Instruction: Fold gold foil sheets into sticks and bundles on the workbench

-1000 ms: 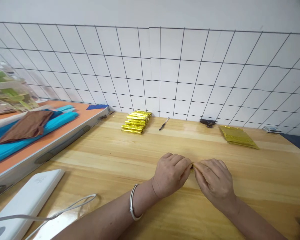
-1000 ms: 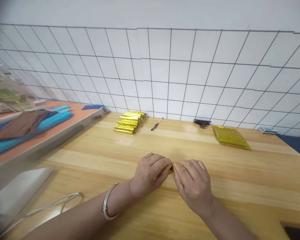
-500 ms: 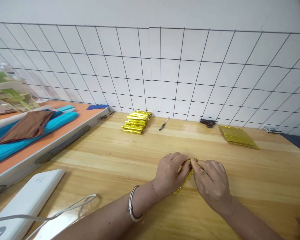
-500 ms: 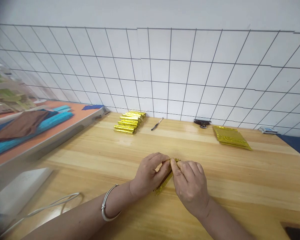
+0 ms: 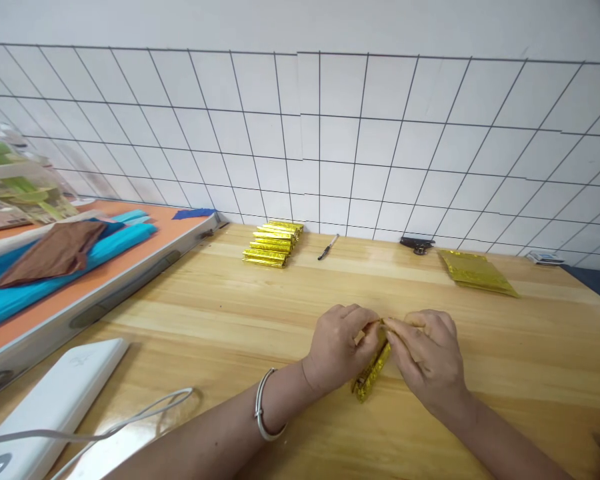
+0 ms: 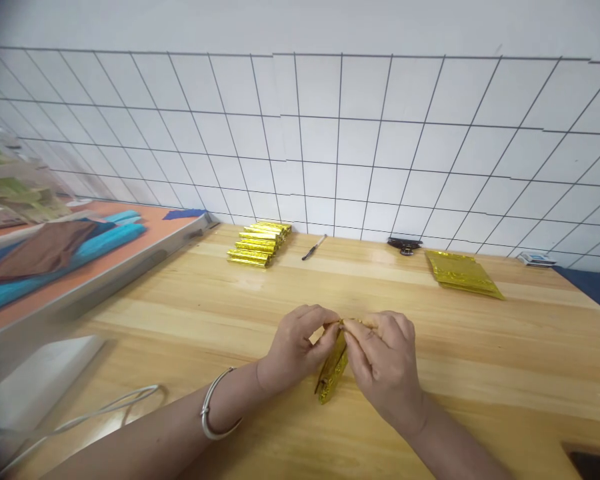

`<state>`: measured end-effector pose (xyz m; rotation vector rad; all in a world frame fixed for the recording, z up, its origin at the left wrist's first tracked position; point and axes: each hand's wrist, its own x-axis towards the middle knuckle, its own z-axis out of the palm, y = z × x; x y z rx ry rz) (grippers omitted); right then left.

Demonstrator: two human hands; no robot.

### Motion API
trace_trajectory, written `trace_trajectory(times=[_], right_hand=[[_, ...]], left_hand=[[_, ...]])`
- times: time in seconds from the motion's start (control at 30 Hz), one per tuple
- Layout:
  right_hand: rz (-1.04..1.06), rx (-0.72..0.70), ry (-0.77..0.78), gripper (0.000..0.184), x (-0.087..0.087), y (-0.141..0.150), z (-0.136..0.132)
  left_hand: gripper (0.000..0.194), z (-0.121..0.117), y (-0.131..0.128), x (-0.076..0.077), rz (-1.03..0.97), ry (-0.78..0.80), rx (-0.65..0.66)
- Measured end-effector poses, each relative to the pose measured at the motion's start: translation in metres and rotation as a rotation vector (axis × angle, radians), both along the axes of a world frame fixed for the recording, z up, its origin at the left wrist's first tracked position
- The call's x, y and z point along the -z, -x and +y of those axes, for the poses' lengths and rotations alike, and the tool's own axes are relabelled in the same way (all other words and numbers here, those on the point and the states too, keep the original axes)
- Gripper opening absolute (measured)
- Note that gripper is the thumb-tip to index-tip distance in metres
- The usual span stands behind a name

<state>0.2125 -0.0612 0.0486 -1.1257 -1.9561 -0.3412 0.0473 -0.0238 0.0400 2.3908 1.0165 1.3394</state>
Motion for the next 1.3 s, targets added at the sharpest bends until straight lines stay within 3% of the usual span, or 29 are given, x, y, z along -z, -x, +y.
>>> trace_trajectory(times=[0.1, 0.2, 0.4, 0.67, 0.8, 0.93, 1.07, 1.3], right_hand=[[0.038, 0.040, 0.034, 0.020, -0.007, -0.003, 0.002], [0.009, 0.002, 0.161, 0.018, -0.011, -0.004, 0.003], [-0.016, -0.050, 0.257, 0.011, -0.006, -0.003, 0.003], [-0.074, -0.088, 0.277, 0.016, -0.006, -0.005, 0.006], [-0.009, -0.107, 0.325, 0.006, -0.005, -0.006, 0.005], [0.129, -0.034, 0.296, 0.033, 0.002, -0.006, 0.003], [0.211, 0.074, 0.295, 0.029, 0.007, -0.002, 0.002], [0.306, 0.044, 0.289, 0.026, 0.009, 0.005, -0.001]], left_hand=[[0.010, 0.000, 0.001, 0.001, 0.093, -0.100, 0.023], [0.011, 0.001, 0.001, 0.004, 0.150, -0.178, 0.052], [0.009, 0.002, 0.000, 0.009, 0.196, -0.196, 0.059], [0.007, 0.000, 0.000, 0.004, 0.202, -0.109, 0.104], [0.007, -0.001, 0.001, 0.004, 0.136, 0.010, 0.068], [0.009, 0.001, 0.002, 0.002, 0.007, 0.144, 0.022], [0.010, 0.002, 0.004, 0.000, -0.063, 0.186, 0.014], [0.009, 0.003, 0.004, 0.002, -0.122, 0.215, 0.178]])
